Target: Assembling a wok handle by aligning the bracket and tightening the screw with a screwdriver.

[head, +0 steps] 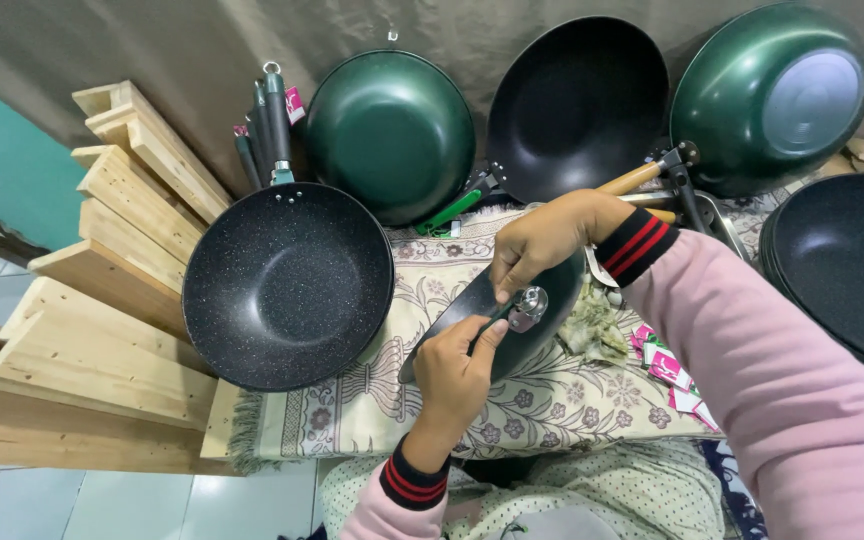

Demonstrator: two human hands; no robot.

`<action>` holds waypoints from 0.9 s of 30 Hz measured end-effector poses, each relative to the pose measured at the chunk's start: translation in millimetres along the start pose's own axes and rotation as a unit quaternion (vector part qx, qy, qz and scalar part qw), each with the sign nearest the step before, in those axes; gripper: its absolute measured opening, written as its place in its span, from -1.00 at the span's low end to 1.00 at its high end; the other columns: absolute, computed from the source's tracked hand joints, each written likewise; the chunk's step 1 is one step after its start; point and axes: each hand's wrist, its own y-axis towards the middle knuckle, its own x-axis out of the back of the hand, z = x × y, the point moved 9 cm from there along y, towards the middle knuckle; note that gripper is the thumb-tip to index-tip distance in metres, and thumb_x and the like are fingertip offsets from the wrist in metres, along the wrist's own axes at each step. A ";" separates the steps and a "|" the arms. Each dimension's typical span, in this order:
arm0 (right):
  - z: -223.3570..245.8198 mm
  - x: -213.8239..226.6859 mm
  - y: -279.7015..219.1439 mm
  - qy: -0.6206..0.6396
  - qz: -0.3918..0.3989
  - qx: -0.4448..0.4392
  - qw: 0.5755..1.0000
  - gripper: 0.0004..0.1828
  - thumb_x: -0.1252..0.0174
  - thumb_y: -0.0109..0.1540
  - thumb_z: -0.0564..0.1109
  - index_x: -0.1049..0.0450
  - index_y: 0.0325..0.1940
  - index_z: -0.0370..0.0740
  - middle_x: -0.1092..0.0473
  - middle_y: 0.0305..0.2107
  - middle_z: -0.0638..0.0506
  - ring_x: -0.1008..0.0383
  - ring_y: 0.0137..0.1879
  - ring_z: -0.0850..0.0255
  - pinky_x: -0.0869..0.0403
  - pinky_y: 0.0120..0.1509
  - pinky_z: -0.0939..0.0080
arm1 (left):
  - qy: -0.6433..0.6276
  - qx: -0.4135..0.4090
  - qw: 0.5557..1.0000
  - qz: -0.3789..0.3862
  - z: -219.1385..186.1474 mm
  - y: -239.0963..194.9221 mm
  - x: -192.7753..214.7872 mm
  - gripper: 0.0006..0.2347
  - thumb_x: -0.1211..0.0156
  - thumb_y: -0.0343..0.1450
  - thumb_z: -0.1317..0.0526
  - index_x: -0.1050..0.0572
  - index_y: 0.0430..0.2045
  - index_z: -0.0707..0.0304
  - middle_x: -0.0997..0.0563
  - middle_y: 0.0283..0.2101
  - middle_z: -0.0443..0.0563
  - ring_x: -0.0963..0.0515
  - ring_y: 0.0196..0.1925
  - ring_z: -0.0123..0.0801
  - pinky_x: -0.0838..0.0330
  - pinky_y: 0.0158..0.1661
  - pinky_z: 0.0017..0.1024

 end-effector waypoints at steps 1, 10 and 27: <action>10.9 -1.3 -6.2 -0.001 0.000 0.001 1.000 -0.74 -0.21 0.29 0.02 -0.75 -0.28 -0.11 -0.58 -0.58 0.09 -0.44 -0.40 0.30 -0.52 -0.10 0.16 | 0.001 0.000 1.000 -0.001 -0.2 -2.4 0.1 -0.71 -0.15 0.48 0.07 -0.62 -0.62 0.15 -0.53 -0.78 0.03 -0.58 -0.71 -0.26 -0.41 -0.65 -0.51; 47.1 6.4 -43.5 -0.051 -0.059 -0.037 0.996 -0.64 0.02 0.34 -0.09 -0.66 -0.02 -0.27 -0.62 -0.28 -0.18 -0.58 -0.17 0.07 -0.50 0.08 0.00 | -0.009 0.039 0.999 0.019 12.1 -2.1 -4.2 -0.70 -0.04 0.52 0.05 -0.65 -0.52 0.13 -0.57 -0.71 0.04 -0.63 -0.62 -0.23 -0.45 -0.58 -0.40; -64.8 5.7 -189.2 0.143 -0.609 -0.064 0.778 -0.83 -0.27 0.27 -0.18 -0.65 -0.08 -0.23 -0.56 -0.20 -0.19 -0.57 -0.01 0.00 -0.47 0.17 0.05 | -0.314 0.212 0.925 0.017 38.9 -6.3 -21.3 -0.76 -0.04 0.54 0.14 -0.55 -0.04 0.26 -0.56 -0.15 0.09 -0.45 0.02 -0.30 -0.39 0.12 -0.26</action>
